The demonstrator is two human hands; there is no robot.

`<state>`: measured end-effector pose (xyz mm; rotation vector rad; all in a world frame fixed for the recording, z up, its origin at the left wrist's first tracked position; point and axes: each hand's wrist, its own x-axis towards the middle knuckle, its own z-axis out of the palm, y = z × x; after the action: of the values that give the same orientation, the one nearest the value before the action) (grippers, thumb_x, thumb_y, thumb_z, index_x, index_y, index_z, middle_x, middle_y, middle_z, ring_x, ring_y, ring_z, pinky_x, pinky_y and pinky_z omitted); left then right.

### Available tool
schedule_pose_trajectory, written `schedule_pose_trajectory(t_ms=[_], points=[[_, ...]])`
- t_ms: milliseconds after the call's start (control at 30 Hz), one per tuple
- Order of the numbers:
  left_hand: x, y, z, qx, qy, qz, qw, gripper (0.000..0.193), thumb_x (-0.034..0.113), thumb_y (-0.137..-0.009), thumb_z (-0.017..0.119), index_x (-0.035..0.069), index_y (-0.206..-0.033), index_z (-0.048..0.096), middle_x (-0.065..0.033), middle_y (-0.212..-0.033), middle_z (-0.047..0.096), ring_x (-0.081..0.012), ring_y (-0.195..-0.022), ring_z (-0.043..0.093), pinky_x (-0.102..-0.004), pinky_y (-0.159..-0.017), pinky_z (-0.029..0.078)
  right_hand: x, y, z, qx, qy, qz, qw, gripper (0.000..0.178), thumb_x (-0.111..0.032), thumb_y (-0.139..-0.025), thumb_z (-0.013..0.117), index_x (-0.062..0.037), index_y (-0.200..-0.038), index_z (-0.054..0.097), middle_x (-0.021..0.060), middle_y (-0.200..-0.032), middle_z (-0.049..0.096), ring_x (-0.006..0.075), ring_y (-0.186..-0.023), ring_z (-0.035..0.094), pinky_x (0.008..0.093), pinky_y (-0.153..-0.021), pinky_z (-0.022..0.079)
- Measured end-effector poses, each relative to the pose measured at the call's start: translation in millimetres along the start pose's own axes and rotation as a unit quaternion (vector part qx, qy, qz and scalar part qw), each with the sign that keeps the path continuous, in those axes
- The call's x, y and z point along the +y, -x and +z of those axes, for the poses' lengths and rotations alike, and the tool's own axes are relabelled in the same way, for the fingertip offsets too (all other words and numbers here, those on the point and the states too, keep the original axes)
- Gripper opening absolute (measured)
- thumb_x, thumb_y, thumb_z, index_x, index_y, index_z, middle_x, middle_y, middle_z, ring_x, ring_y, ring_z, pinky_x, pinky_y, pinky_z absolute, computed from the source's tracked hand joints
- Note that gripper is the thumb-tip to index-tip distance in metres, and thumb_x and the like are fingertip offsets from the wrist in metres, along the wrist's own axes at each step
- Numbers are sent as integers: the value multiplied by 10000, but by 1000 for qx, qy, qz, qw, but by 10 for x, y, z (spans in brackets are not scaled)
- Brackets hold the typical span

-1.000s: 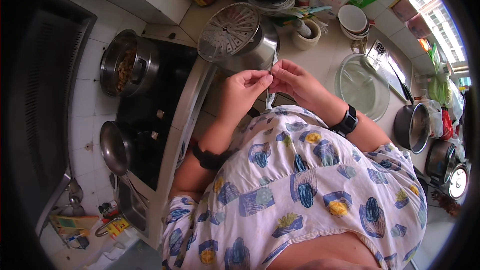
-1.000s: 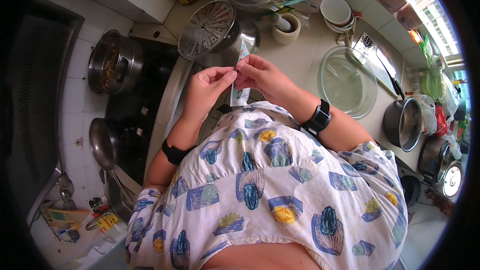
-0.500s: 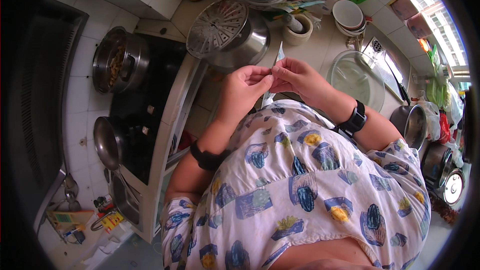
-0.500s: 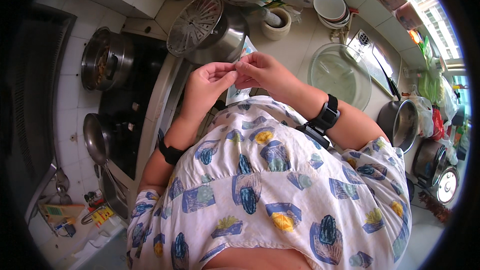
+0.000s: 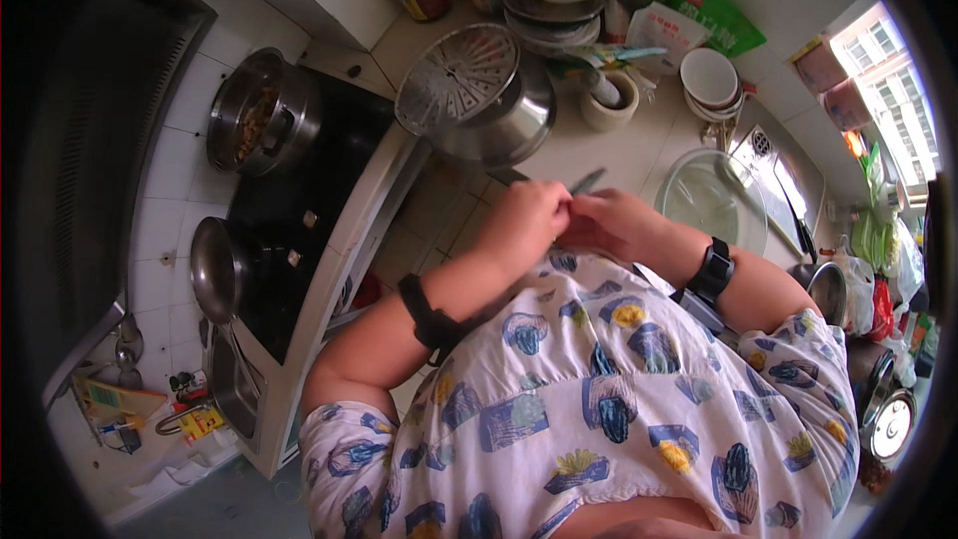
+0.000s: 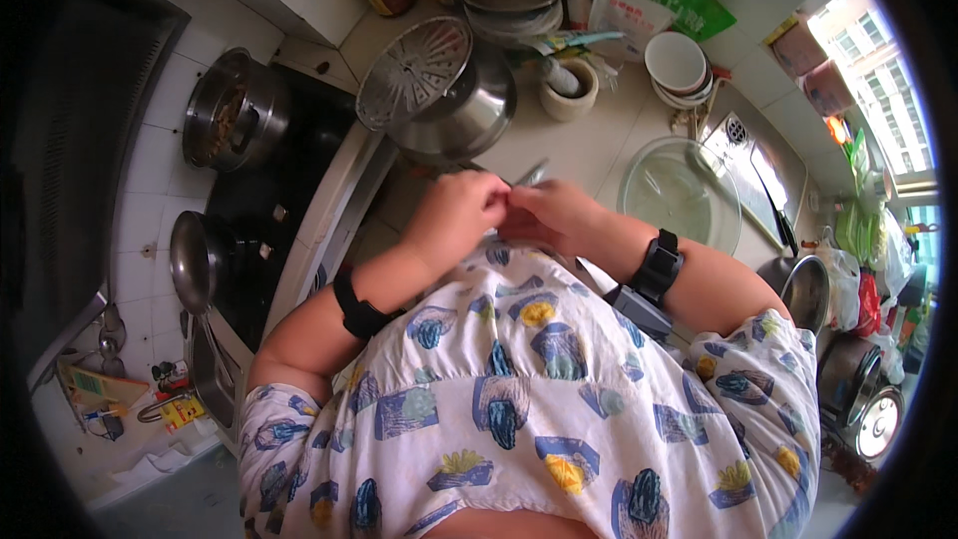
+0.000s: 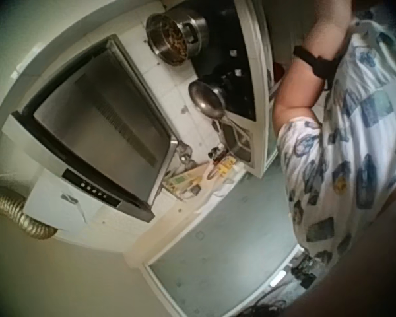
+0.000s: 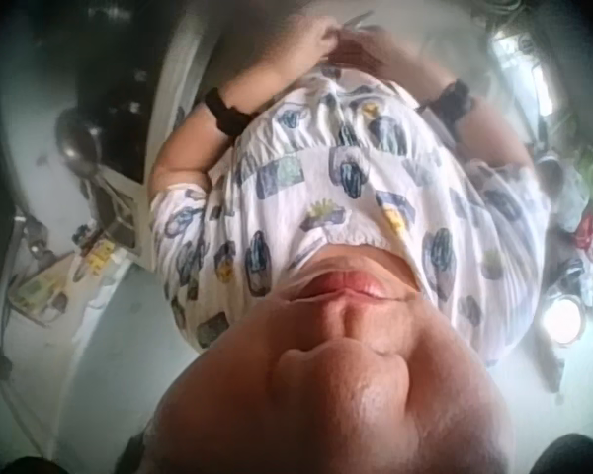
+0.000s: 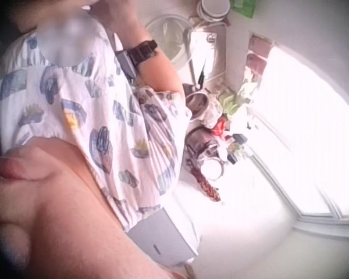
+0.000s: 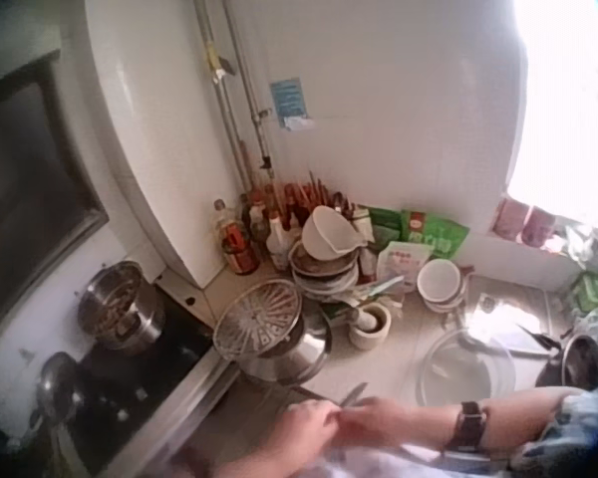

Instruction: The person adds seasoning from multiple packets, pours sugar from a bag, and places a peeled vegetable from a plastic bag into a pot on a stove.

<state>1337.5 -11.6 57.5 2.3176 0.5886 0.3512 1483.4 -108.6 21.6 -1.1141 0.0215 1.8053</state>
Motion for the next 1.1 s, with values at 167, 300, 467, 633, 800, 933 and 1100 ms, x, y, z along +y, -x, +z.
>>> schedule_pose_trajectory(t_ms=[167,300,467,633,800,933,1100], points=[[65,35,53,-53,-117,7,992,97,105,-823,586,28,-873,557,-173,-879,614,-369,-844,614,-455,-738,496,-22,-65,27,1,93,-54,994,252,-109,-913,590,62,-1095,557,170,-992,652,280,-886,682,368,-790,580],[-3,116,3,-19,-179,-3,984,117,97,-836,574,22,-905,517,-163,-910,600,-365,-846,616,-446,-724,507,66,-293,9,19,167,-57,984,257,-105,-892,605,64,-1080,559,147,-915,657,247,-791,680,335,-711,589],[12,322,-269,49,-210,-44,975,120,47,-819,538,10,-926,499,-162,-927,591,-313,-868,644,-384,-710,546,51,-330,206,37,367,-78,926,199,-140,-886,596,23,-1000,593,107,-838,645,197,-692,648,309,-617,578],[19,632,-360,90,-155,-13,984,218,100,-825,602,27,-1008,508,-163,-956,591,-353,-834,638,-422,-730,533,85,-374,670,-46,335,-187,922,175,-150,-882,580,-4,-978,604,85,-805,646,155,-695,633,306,-588,560],[-370,1155,-932,196,47,33,979,537,271,-820,698,42,-1257,484,-159,-1109,594,-318,-994,600,-425,-888,472,-112,-228,1241,-68,603,-156,780,225,-99,-825,594,-25,-1038,604,84,-820,650,116,-700,610,289,-598,494],[-1155,1606,-1226,333,16,-11,943,634,358,-866,675,66,-1371,426,-154,-1339,492,-310,-1240,465,-405,-1050,346,-90,-259,1734,-173,617,-242,729,331,-86,-829,583,-17,-1152,565,100,-912,669,179,-786,642,319,-710,505],[-1525,2145,-1494,77,345,-157,922,426,349,-911,640,4,-1159,619,-48,-987,675,-112,-940,589,-284,-856,460,-6,-197,2472,-154,736,-312,581,289,-55,-813,616,-17,-1093,553,179,-944,661,302,-836,657,362,-719,511]])
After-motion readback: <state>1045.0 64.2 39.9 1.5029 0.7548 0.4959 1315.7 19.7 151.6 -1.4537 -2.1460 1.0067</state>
